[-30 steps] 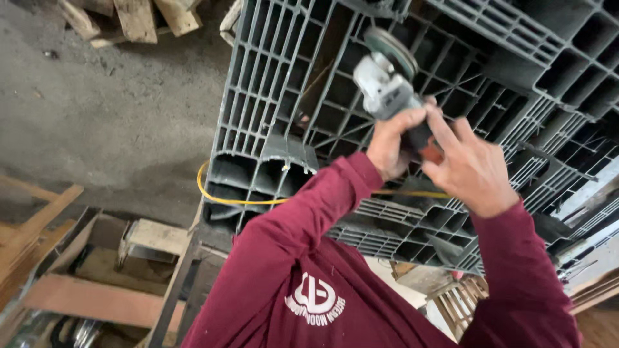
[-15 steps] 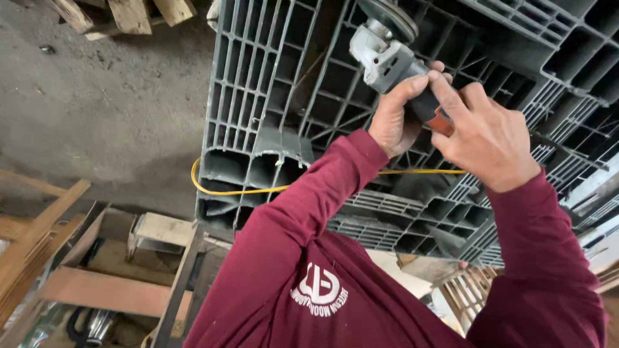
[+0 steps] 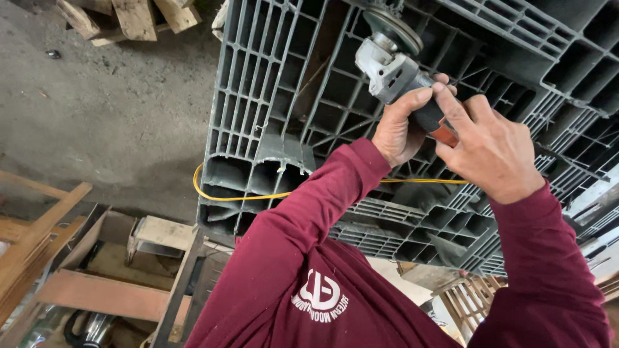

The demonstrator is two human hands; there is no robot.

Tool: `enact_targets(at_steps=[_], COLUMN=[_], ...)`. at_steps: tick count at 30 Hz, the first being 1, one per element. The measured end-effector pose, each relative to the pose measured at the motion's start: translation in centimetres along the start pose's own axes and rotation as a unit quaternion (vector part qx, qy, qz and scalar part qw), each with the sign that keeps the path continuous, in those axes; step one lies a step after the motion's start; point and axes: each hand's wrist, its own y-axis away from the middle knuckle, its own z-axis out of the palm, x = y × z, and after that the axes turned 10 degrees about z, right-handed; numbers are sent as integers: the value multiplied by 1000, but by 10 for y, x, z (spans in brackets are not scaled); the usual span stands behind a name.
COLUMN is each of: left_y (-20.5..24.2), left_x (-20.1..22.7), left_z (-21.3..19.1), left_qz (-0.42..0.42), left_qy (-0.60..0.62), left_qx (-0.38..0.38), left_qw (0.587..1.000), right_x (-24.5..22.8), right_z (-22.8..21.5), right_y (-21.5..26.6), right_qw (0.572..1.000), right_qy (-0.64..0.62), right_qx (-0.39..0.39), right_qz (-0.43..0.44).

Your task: The person uses an angle grinder to smooth the edges and surfaces of a large, gray plastic crate. They systematically move the tool along the crate's ribs and corners, generating plastic dust and debris.

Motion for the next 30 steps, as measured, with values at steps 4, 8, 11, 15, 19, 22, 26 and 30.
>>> enact_targets(at_steps=[4, 8, 11, 15, 19, 22, 26, 30], left_y=[0, -1, 1, 7, 17, 5, 2, 0], left_x=[1, 1, -4, -10, -3, 7, 19, 27], left_z=[0, -2, -6, -6, -13, -15, -16, -16], left_qz=[-1, -11, -30, -12, -23, -19, 10, 13], left_qy=[-14, -18, 3, 0, 12, 29, 17, 33], left_qx=[2, 12, 10, 8, 19, 3, 8, 9], left_qw=[1000, 1000, 999, 1000, 999, 999, 1000, 999], right_x=[1, 2, -1, -11, -21, -26, -35, -44], right_z=[1, 5, 6, 3, 5, 6, 4, 0], right_y=[1, 2, 8, 16, 19, 7, -3, -9], right_qw=[1000, 1000, 999, 998, 998, 999, 1000, 1000], right_qy=[3, 1, -4, -25, -37, -13, -7, 6], right_qx=[-3, -20, -19, -22, -9, 16, 24, 19], right_qz=[4, 19, 30, 61, 42, 27, 8, 11])
